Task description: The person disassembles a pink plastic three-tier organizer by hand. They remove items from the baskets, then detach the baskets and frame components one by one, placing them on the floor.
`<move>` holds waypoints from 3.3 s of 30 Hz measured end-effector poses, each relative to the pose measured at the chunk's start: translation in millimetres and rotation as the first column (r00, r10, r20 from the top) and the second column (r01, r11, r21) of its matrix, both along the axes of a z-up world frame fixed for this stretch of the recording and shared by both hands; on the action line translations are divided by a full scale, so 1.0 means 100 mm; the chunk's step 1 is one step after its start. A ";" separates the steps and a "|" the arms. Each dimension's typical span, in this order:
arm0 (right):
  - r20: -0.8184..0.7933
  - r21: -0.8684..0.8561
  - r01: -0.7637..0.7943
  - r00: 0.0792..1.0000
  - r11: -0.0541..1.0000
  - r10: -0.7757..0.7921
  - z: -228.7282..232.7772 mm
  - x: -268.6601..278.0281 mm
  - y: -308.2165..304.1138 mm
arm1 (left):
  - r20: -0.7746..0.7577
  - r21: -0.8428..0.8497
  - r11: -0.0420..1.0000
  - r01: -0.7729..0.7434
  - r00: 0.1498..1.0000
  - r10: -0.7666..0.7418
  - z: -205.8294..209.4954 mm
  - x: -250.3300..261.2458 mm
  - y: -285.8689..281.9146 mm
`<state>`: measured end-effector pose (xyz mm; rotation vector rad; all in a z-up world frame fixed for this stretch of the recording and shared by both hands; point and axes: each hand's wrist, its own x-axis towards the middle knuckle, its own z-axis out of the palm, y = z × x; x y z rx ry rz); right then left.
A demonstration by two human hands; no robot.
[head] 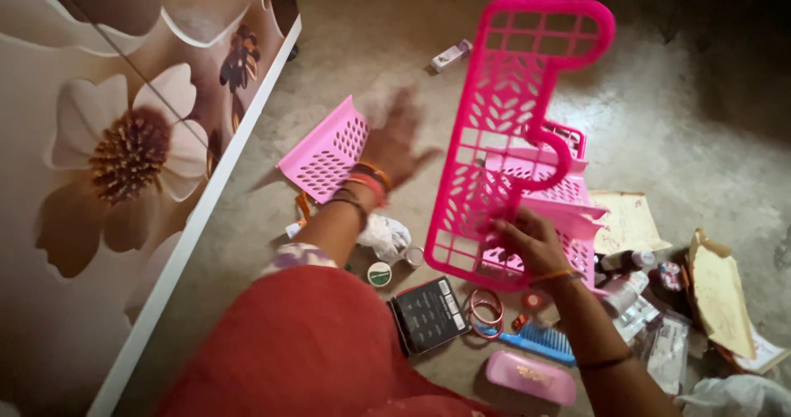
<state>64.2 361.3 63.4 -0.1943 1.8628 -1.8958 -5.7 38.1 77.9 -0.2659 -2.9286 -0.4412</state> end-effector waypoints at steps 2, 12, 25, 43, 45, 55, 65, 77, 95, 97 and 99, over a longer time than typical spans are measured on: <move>-0.022 0.018 -0.002 1.000 1.000 0.003 0.03 -0.01 0.15 | -0.164 -0.181 0.948 -0.263 0.958 0.235 -0.09 -0.04 -0.27; -0.061 0.029 -0.075 0.995 0.997 0.077 -0.20 -0.11 -0.17 | -0.588 0.114 0.925 0.362 0.775 -0.231 0.06 -0.30 1.36; 0.027 0.310 -0.263 0.963 0.914 0.268 -0.34 -0.13 0.45 | -0.426 0.542 0.782 -0.306 0.702 0.570 -0.16 -0.61 -0.42; -0.068 0.257 -0.215 0.968 0.942 0.240 -0.31 -0.22 0.76 | -0.297 0.009 0.930 -0.367 0.888 0.353 -0.12 -0.12 -0.84; -0.078 0.251 -0.190 0.973 0.949 0.215 -0.29 -0.29 0.69 | -0.293 0.240 0.904 -0.354 0.861 0.415 -0.23 -0.22 -0.92; -0.406 0.394 0.077 0.908 0.916 0.099 -0.38 -0.23 -0.03 | -0.017 0.924 0.379 0.051 0.996 -0.093 -0.19 -0.33 0.58; -0.810 0.581 0.611 0.502 0.537 0.304 -0.37 0.20 -0.50 | 0.010 0.765 -0.599 -0.236 0.935 -0.356 0.33 -0.10 0.06; -0.773 0.528 0.451 0.607 0.719 0.187 -0.50 0.00 -0.45 | 0.115 0.920 -0.238 -0.310 0.796 -0.595 0.68 0.30 -0.68; -0.836 0.485 0.502 0.507 0.716 0.210 -0.12 -0.39 -0.64 | 0.162 0.978 -0.067 -0.199 0.917 -0.365 1.20 0.75 -0.16; -0.823 0.530 0.490 0.494 0.692 0.281 -0.33 -0.38 -0.43 | 0.202 0.974 -0.022 -0.224 0.911 -0.359 1.17 0.76 -0.16; -0.891 0.384 0.476 0.415 0.791 0.183 -0.54 -0.45 -0.28 | 0.202 0.974 -0.025 -0.225 0.916 -0.347 1.15 0.76 -0.22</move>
